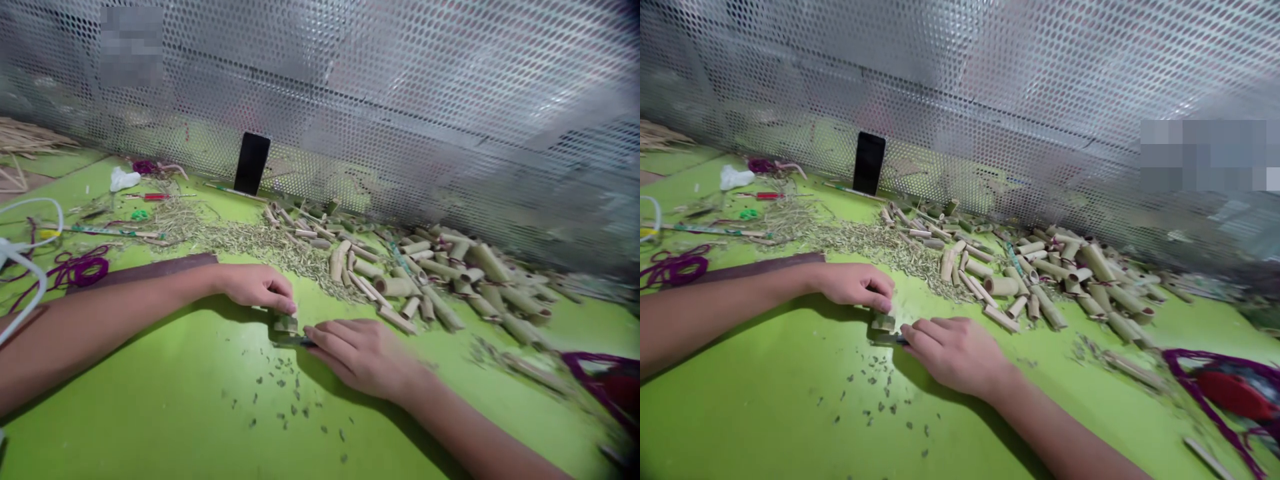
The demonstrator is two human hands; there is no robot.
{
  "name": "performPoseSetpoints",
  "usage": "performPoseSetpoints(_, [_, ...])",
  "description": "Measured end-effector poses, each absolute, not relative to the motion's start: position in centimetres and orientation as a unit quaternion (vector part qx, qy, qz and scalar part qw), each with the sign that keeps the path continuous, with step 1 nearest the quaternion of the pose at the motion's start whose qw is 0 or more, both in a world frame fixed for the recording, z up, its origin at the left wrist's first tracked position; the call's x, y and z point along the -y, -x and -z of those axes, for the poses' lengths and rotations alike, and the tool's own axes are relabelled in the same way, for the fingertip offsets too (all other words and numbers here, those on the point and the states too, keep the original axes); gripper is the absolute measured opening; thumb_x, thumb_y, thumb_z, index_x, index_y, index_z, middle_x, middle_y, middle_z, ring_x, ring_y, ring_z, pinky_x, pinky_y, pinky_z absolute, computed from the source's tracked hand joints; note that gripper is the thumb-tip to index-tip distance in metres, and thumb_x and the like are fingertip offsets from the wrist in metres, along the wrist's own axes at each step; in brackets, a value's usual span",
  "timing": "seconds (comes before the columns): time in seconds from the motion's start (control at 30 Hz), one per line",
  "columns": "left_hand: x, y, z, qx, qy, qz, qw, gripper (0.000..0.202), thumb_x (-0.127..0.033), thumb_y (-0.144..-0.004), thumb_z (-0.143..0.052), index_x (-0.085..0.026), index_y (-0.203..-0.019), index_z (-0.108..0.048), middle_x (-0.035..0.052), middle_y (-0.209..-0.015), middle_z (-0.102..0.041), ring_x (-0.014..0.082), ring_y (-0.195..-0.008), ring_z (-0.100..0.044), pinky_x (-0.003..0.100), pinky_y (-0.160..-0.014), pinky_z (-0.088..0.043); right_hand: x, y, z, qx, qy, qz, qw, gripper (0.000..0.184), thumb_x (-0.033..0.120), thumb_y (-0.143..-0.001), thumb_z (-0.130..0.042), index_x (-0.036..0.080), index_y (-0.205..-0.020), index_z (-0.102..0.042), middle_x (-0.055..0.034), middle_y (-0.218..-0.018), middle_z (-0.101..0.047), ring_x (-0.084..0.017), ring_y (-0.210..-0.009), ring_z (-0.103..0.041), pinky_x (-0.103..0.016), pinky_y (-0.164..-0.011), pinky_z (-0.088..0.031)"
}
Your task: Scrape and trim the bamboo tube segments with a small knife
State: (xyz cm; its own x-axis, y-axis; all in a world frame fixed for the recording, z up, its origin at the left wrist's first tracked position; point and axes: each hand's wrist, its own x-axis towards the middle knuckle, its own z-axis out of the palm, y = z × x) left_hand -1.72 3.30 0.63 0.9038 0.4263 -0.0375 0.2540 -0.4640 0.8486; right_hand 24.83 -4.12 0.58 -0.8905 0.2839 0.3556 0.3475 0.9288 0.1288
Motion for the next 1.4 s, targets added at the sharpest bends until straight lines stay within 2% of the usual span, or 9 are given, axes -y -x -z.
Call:
performPoseSetpoints(0.17, [-3.2, 1.6, -0.6, -0.208, -0.846, -0.089, 0.483, 0.045, -0.059, -0.099, -0.059, -0.018, -0.086, -0.072, 0.0049, -0.088, -0.067, 0.017, -0.078, -0.058, 0.03, -0.072, -0.042, 4.2, -24.8, -0.9, 0.949, 0.186, 0.112, 0.228, 0.022, 0.02, -0.11, -0.049, 0.014, -0.106, -0.069, -0.0038, -0.082, -0.078, -0.011, -0.064, -0.071, -0.022, -0.054, -0.054])
performPoseSetpoints(0.3, [-3.0, 1.5, -0.1, -0.217, -0.843, -0.093, 0.483, 0.051, -0.065, -0.098, -0.058, -0.017, -0.085, -0.07, 0.0045, -0.083, -0.064, 0.0169, -0.074, -0.057, 0.03, -0.068, -0.04, 4.4, -24.3, -1.1, 0.941, 0.227, 0.121, 0.218, 0.027, 0.025, -0.112, -0.045, 0.013, -0.106, -0.069, -0.0052, -0.084, -0.078, -0.012, -0.062, -0.07, -0.023, -0.052, -0.051])
performPoseSetpoints(0.4, [-2.8, 1.3, 0.3, -0.227, -0.841, -0.099, 0.481, 0.055, -0.068, -0.098, -0.054, -0.018, -0.078, -0.064, 0.0023, -0.075, -0.058, 0.0158, -0.068, -0.052, 0.029, -0.064, -0.037, 4.7, -23.8, -1.2, 0.94, 0.238, 0.111, 0.218, 0.03, 0.025, -0.113, -0.044, 0.012, -0.106, -0.07, -0.0053, -0.085, -0.078, -0.011, -0.06, -0.068, -0.022, -0.051, -0.049])
performPoseSetpoints(0.67, [-2.5, 0.9, 0.4, -0.247, -0.844, -0.111, 0.462, 0.054, -0.063, -0.099, -0.052, -0.018, -0.069, -0.055, 0.0005, -0.068, -0.051, 0.0145, -0.062, -0.045, 0.029, -0.06, -0.033, 4.9, -23.8, -1.0, 0.936, 0.261, 0.101, 0.213, 0.031, 0.025, -0.112, -0.044, 0.012, -0.103, -0.071, -0.0069, -0.086, -0.079, -0.011, -0.058, -0.067, -0.023, -0.048, -0.05])
performPoseSetpoints(1.03, [-2.5, 1.0, 0.0, -0.234, -0.854, -0.093, 0.454, 0.053, -0.063, -0.101, -0.049, -0.018, -0.074, -0.058, 0.0019, -0.071, -0.055, 0.0161, -0.065, -0.049, 0.03, -0.061, -0.036, 4.7, -24.4, -1.2, 0.946, 0.251, 0.042, 0.201, 0.026, 0.026, -0.113, -0.044, 0.014, -0.107, -0.066, -0.0056, -0.085, -0.076, -0.012, -0.059, -0.066, -0.024, -0.052, -0.048])
performPoseSetpoints(1.23, [-2.5, 1.2, -0.2, -0.237, -0.85, -0.088, 0.461, 0.05, -0.06, -0.101, -0.051, -0.018, -0.077, -0.06, 0.0034, -0.077, -0.06, 0.0161, -0.068, -0.051, 0.03, -0.064, -0.037, 5.4, -24.9, -1.2, 0.963, 0.216, -0.015, 0.158, 0.029, 0.028, -0.113, -0.043, 0.017, -0.101, -0.067, 0.0, -0.075, -0.072, -0.009, -0.054, -0.062, -0.022, -0.049, -0.047])
performPoseSetpoints(1.4, [-2.6, 1.2, 0.0, -0.241, -0.843, -0.092, 0.472, 0.051, -0.062, -0.1, -0.054, -0.017, -0.076, -0.063, 0.0028, -0.075, -0.06, 0.0153, -0.066, -0.051, 0.029, -0.062, -0.036, 5.0, -25.1, -1.0, 0.943, 0.233, 0.039, 0.234, 0.022, 0.023, -0.11, -0.048, 0.014, -0.105, -0.068, -0.0036, -0.079, -0.076, -0.01, -0.057, -0.067, -0.021, -0.049, -0.05])
